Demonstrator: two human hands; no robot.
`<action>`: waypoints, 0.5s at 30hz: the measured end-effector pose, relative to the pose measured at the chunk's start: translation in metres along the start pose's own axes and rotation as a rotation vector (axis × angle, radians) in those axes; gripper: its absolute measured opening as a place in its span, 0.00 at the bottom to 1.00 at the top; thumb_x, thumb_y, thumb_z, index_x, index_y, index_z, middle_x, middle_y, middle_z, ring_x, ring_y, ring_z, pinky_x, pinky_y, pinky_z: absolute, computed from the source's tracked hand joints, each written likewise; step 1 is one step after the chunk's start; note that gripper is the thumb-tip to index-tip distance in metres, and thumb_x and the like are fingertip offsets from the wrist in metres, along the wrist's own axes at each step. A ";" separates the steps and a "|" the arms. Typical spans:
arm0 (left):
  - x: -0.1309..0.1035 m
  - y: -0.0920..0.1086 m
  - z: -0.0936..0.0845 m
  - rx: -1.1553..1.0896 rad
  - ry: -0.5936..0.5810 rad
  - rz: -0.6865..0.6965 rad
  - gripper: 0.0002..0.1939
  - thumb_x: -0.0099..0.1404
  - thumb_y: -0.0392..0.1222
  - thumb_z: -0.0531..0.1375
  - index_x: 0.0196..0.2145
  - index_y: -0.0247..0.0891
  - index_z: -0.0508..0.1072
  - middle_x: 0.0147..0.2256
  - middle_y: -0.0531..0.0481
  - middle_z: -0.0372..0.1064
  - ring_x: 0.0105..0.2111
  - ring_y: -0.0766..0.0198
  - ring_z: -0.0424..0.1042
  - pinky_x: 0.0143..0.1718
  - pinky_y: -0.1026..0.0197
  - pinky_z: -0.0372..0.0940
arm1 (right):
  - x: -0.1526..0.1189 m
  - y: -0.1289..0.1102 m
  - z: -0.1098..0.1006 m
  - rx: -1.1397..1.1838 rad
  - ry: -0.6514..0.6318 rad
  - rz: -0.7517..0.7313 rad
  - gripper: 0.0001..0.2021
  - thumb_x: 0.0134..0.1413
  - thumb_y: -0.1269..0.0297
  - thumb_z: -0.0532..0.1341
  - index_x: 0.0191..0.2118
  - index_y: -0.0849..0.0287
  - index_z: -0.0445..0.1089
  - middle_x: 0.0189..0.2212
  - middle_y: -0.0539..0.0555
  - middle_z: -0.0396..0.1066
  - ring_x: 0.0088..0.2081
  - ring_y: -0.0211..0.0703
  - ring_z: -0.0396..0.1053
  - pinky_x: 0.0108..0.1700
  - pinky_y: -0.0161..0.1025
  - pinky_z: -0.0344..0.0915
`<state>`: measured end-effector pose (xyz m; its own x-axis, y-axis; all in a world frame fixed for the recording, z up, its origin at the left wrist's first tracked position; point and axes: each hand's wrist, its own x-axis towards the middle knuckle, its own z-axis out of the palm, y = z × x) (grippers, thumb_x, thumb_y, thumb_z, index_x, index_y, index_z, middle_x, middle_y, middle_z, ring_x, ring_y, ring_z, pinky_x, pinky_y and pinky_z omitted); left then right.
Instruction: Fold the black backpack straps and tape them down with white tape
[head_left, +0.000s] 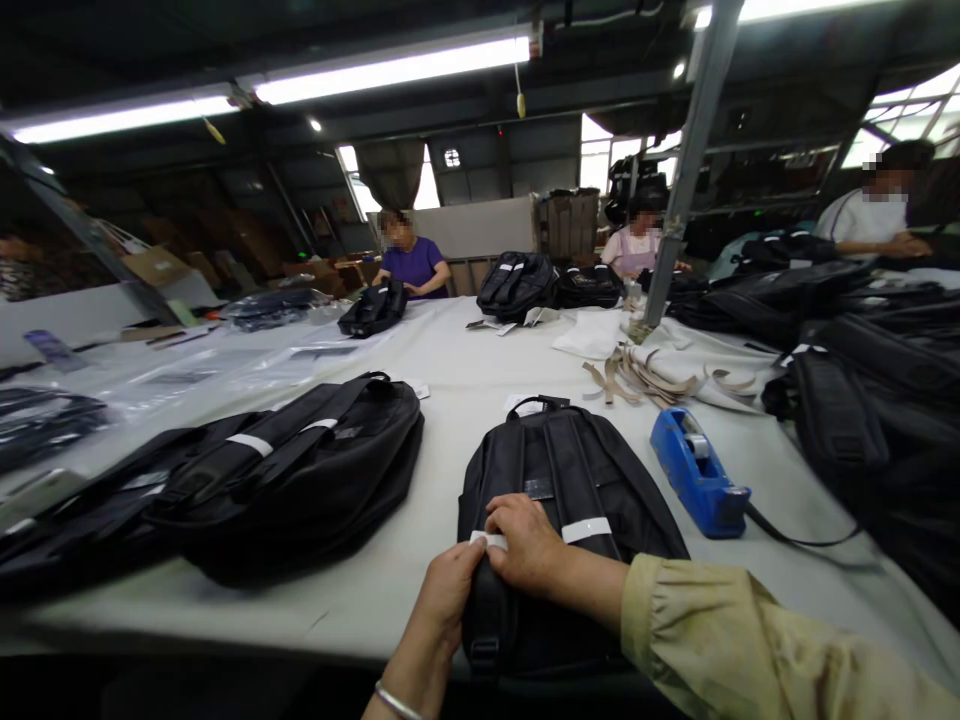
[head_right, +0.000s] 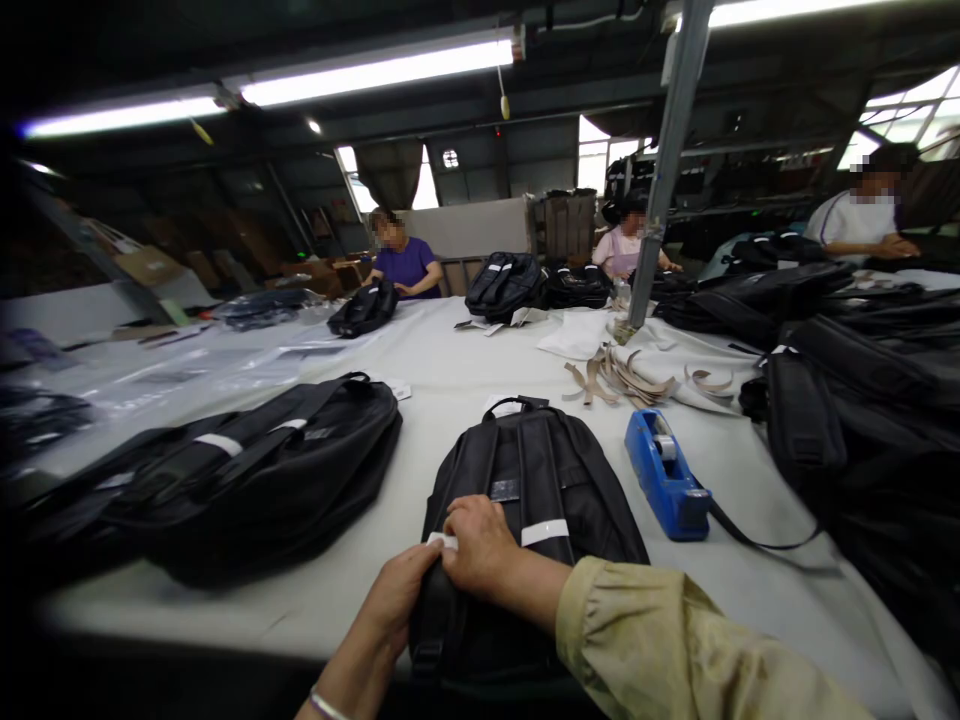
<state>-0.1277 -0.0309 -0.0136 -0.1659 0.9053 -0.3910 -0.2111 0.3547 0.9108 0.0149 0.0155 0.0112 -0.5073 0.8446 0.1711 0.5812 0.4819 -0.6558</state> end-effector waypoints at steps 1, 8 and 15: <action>0.000 0.001 0.000 -0.008 0.005 -0.010 0.19 0.49 0.51 0.68 0.30 0.29 0.78 0.27 0.46 0.76 0.30 0.60 0.72 0.33 0.61 0.66 | -0.001 0.000 -0.001 -0.014 0.004 0.005 0.10 0.49 0.66 0.62 0.39 0.58 0.73 0.53 0.57 0.68 0.56 0.50 0.61 0.56 0.48 0.56; 0.003 0.002 0.003 -0.027 0.097 -0.046 0.14 0.50 0.45 0.68 0.29 0.29 0.77 0.26 0.45 0.75 0.27 0.60 0.73 0.30 0.61 0.67 | 0.004 -0.004 -0.004 -0.107 -0.006 -0.041 0.10 0.49 0.67 0.60 0.38 0.62 0.72 0.49 0.61 0.70 0.53 0.52 0.63 0.53 0.49 0.58; 0.003 0.002 0.002 0.024 0.073 -0.035 0.13 0.51 0.43 0.68 0.29 0.29 0.77 0.27 0.45 0.76 0.28 0.60 0.74 0.32 0.61 0.68 | -0.008 -0.002 -0.013 -0.276 0.000 -0.193 0.10 0.55 0.65 0.57 0.39 0.63 0.73 0.49 0.62 0.70 0.51 0.55 0.64 0.50 0.54 0.61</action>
<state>-0.1271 -0.0271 -0.0123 -0.2290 0.8732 -0.4301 -0.1950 0.3918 0.8992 0.0260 0.0112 0.0205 -0.6250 0.7313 0.2730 0.6245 0.6783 -0.3872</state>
